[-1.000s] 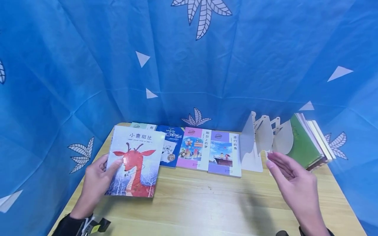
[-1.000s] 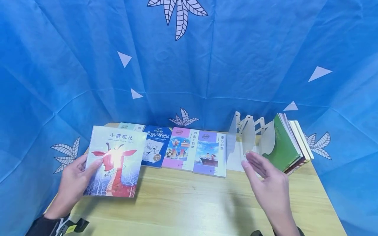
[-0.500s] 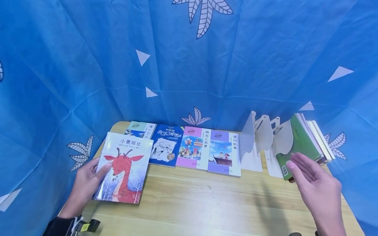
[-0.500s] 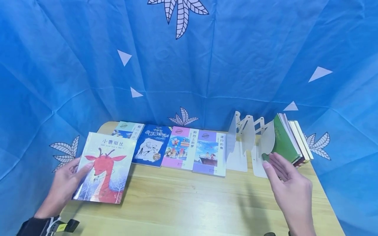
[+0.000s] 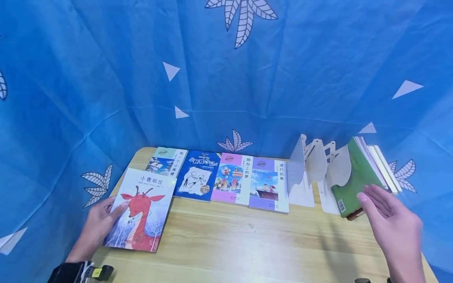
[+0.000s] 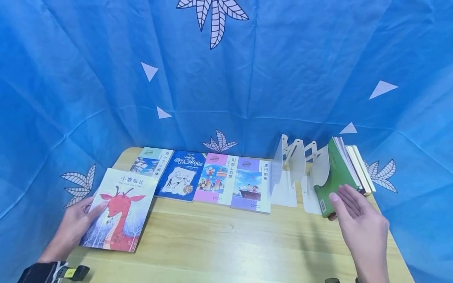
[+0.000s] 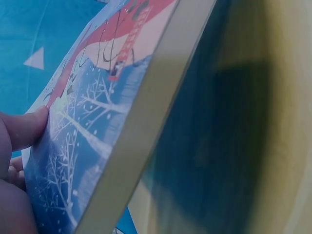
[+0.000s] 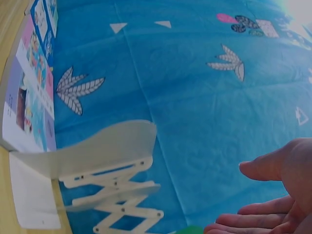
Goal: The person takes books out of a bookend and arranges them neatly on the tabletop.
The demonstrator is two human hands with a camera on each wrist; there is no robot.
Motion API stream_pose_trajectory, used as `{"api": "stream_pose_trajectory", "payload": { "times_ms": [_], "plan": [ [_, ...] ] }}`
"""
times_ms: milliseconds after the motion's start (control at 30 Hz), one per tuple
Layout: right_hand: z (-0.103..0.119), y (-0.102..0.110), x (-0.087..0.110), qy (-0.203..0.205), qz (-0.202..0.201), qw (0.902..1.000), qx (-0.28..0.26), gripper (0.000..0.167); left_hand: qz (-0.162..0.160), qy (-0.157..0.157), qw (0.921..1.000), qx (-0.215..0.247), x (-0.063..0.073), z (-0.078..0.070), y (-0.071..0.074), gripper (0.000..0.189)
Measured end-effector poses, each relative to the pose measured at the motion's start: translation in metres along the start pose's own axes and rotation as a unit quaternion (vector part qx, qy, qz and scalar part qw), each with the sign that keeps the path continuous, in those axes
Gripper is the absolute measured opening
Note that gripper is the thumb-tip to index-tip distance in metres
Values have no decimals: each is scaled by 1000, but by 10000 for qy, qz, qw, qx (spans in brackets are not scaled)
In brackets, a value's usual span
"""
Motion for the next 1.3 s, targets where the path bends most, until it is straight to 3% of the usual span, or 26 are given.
{"api": "stream_pose_trajectory", "payload": {
  "times_ms": [267, 667, 1000, 1300],
  "plan": [
    [-16, 5, -8, -198, 189, 9996, 100, 66, 320, 659, 9973, -61, -7, 26, 6, 75],
    [-30, 18, -3, -888, -433, 9951, 14, 59, 715, 1167, 9905, -131, -19, 43, 2, 75],
    [-36, 20, -7, -1051, -389, 9934, 229, 64, 898, 1258, 9880, -79, -22, 51, 0, 81],
    [-28, 12, -15, -705, -300, 9918, 1027, 60, 1116, 1360, 9842, 207, -19, 60, 0, 80]
  ]
}}
Point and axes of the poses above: each hand's wrist, its own x-axis away from the middle knuckle, its own y-axis out of the back of the hand, z = x × y, the point moved 8 cm from there along -x, towards the middle knuckle, and after that the axes turned 12 degrees about z, right-handed, at the moved point
